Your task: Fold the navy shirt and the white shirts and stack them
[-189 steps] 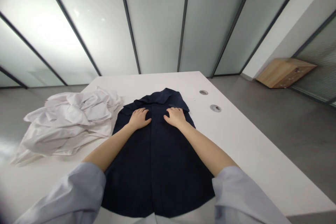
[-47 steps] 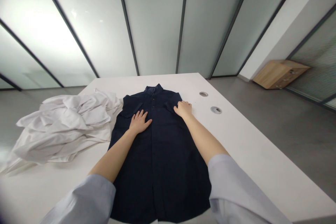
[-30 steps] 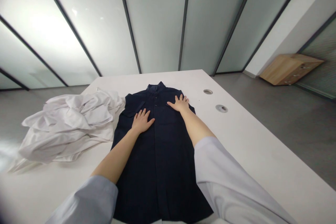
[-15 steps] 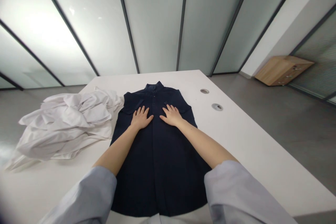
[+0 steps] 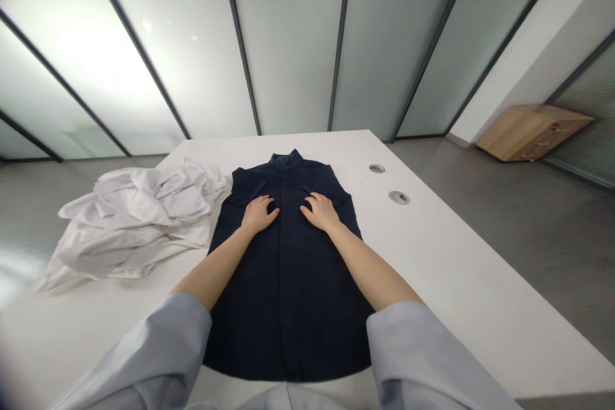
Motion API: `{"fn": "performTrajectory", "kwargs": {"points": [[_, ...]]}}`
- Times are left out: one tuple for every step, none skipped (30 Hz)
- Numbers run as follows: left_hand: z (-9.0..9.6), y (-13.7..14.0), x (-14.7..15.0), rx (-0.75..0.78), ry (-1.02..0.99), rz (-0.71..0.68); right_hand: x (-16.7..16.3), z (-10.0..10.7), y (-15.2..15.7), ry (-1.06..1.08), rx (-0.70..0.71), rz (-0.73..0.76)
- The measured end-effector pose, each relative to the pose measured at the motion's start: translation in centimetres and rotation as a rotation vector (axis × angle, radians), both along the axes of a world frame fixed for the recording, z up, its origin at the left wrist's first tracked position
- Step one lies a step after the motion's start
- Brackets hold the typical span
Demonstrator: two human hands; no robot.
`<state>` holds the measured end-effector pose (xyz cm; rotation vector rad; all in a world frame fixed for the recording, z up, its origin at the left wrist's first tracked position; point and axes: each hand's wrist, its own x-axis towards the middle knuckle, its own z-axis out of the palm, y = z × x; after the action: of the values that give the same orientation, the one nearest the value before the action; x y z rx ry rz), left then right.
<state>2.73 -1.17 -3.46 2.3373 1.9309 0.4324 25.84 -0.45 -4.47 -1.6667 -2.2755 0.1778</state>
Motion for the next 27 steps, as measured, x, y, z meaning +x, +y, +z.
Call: {"fn": "performTrajectory", "kwargs": {"points": [[0.2, 0.1, -0.3, 0.036, -0.032, 0.008, 0.0, 0.0, 0.0, 0.006, -0.002, 0.000], [0.4, 0.2, -0.6, 0.066, -0.052, 0.025, 0.1, 0.1, 0.0, 0.010, -0.005, 0.002], [0.7, 0.4, -1.0, 0.091, -0.058, 0.052, 0.1, 0.1, 0.0, 0.014, -0.007, 0.004], [0.9, 0.7, -1.5, 0.109, -0.049, 0.087, 0.1, 0.1, 0.0, 0.017, -0.009, 0.005], [1.1, 1.0, -2.0, 0.122, -0.030, 0.125, 0.1, 0.2, 0.0, 0.019, -0.010, 0.004], [1.3, 1.5, -2.6, 0.125, -0.005, 0.155, 0.0, 0.2, -0.1, 0.020, -0.009, 0.001], [1.4, 2.0, -3.2, 0.116, 0.021, 0.180, 0.0, 0.3, -0.1, 0.020, -0.008, -0.003], [1.5, 2.6, -3.8, 0.093, 0.047, 0.199, 0.0, 0.3, -0.1, 0.020, -0.007, -0.005], [1.6, 3.2, -4.4, 0.053, 0.069, 0.211, 0.1, 0.3, -0.1, 0.018, -0.007, -0.006], [1.7, 3.8, -4.9, 0.001, 0.086, 0.221, 0.1, 0.3, -0.1, 0.016, -0.007, -0.005], [1.8, 4.4, -5.3, -0.054, 0.096, 0.230, 0.1, 0.3, -0.1, 0.014, -0.006, -0.001], [1.9, 5.0, -5.5, -0.104, 0.101, 0.243, 0.1, 0.2, 0.0, 0.012, -0.006, 0.004], [1.9, 5.5, -5.7, -0.143, 0.106, 0.258, 0.2, 0.1, 0.0, 0.011, -0.003, 0.009], [2.0, 5.9, -5.7, -0.166, 0.113, 0.274, 0.2, 0.0, 0.0, 0.011, -0.001, 0.012], [2.0, 6.3, -5.6, -0.174, 0.119, 0.287, 0.3, 0.0, 0.0, 0.012, 0.001, 0.015], [1.9, 6.5, -5.5, -0.171, 0.120, 0.299, 0.3, 0.0, 0.1, 0.013, 0.003, 0.017], [1.9, 6.7, -5.4, -0.159, 0.112, 0.314, 0.3, -0.1, 0.1, 0.014, 0.004, 0.018], [1.8, 6.9, -5.3, -0.141, 0.089, 0.332, 0.3, 0.0, 0.0, 0.014, 0.003, 0.017], [1.7, 7.0, -5.3, -0.122, 0.047, 0.355, 0.2, 0.0, 0.0, 0.013, 0.003, 0.015], [1.5, 7.1, -5.4, -0.102, -0.021, 0.385, 0.2, 0.1, 0.0, 0.013, 0.001, 0.013], [1.4, 7.3, -5.7, -0.079, -0.133, 0.425, 0.2, 0.1, 0.0, 0.013, 0.000, 0.011], [1.3, 7.6, -6.2, -0.054, -0.273, 0.469, 0.2, 0.2, -0.1, 0.013, -0.001, 0.010], [1.3, 7.8, -6.7, -0.028, -0.418, 0.511, 0.1, 0.3, -0.1, 0.014, -0.001, 0.010], [1.3, 8.2, -7.4, 0.000, -0.552, 0.547, 0.1, 0.3, -0.1, 0.015, -0.001, 0.011], [1.3, 8.5, -8.1, 0.028, -0.659, 0.577, 0.1, 0.3, -0.1, 0.017, 0.000, 0.012], [1.4, 8.8, -8.9, 0.055, -0.733, 0.598, 0.1, 0.3, -0.1, 0.019, 0.002, 0.013], [1.5, 9.1, -9.6, 0.076, -0.777, 0.606, 0.1, 0.3, -0.1, 0.021, 0.004, 0.014]]}}
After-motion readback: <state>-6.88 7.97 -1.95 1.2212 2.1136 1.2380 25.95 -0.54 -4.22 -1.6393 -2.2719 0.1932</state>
